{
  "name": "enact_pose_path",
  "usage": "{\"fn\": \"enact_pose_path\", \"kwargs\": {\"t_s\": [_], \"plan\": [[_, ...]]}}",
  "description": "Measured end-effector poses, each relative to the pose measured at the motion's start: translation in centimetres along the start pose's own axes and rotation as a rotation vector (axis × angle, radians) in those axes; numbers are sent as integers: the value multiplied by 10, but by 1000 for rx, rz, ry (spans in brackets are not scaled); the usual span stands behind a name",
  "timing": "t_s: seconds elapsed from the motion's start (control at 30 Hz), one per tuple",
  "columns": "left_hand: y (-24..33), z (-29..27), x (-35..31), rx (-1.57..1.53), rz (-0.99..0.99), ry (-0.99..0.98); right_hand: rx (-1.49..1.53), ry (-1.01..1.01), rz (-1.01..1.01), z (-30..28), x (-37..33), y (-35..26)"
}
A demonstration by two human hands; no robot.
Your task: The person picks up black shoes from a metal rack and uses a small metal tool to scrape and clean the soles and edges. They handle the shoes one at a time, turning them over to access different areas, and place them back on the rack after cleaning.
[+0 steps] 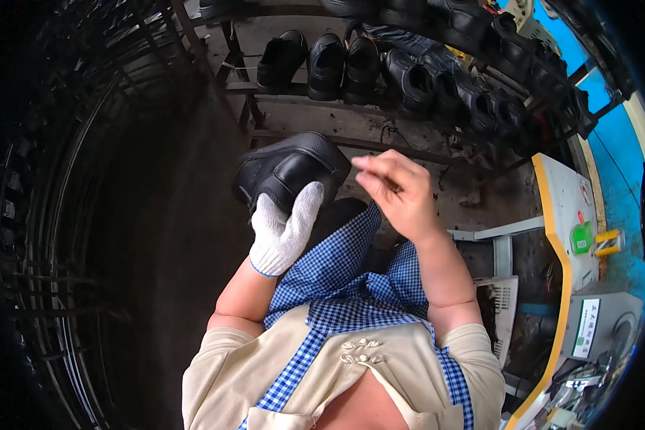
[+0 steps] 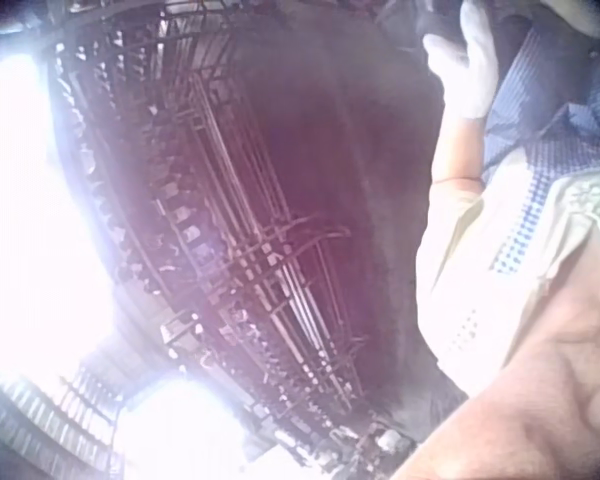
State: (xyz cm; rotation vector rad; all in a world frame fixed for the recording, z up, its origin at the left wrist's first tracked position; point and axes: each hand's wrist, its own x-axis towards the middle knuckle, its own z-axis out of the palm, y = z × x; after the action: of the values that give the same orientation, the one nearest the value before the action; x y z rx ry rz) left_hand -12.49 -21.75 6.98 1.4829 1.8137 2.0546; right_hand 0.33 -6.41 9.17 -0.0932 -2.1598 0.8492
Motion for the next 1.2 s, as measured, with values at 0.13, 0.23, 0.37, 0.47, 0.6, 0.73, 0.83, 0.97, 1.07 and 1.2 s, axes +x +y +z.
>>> {"fn": "enact_pose_path", "kwargs": {"t_s": [0.13, 0.23, 0.37, 0.47, 0.6, 0.73, 0.83, 0.97, 1.07, 1.2], "plan": [[6, 1, -4, -83, -158, -78, -189, -4, -155, -4, 2, -1], [-2, 8, 0, -422, -242, 52, -216, -38, 14, -11, 4, -18], [13, 13, 6, -841, -561, 166, -436, -108, -55, -11, -17, -20], [8, 16, 2, -774, -582, 168, -535, -126, -52, -9, -24, -30], [7, 22, 1, -671, -498, 206, -531, -131, 6, -4, -29, -41], [-2, 33, -6, -385, -409, 293, -477, -58, 28, 11, -29, -40], [-6, 41, -4, -249, -320, 346, -439, -39, 74, 24, -32, -35], [-10, 49, -4, -204, -227, 376, -412, -44, 124, 30, -33, -37], [-15, 54, -8, -226, -224, 389, -400, -30, 136, 38, -33, -37], [-9, 62, -13, -107, -174, 262, -383, 146, 166, 48, -18, -22]]}}
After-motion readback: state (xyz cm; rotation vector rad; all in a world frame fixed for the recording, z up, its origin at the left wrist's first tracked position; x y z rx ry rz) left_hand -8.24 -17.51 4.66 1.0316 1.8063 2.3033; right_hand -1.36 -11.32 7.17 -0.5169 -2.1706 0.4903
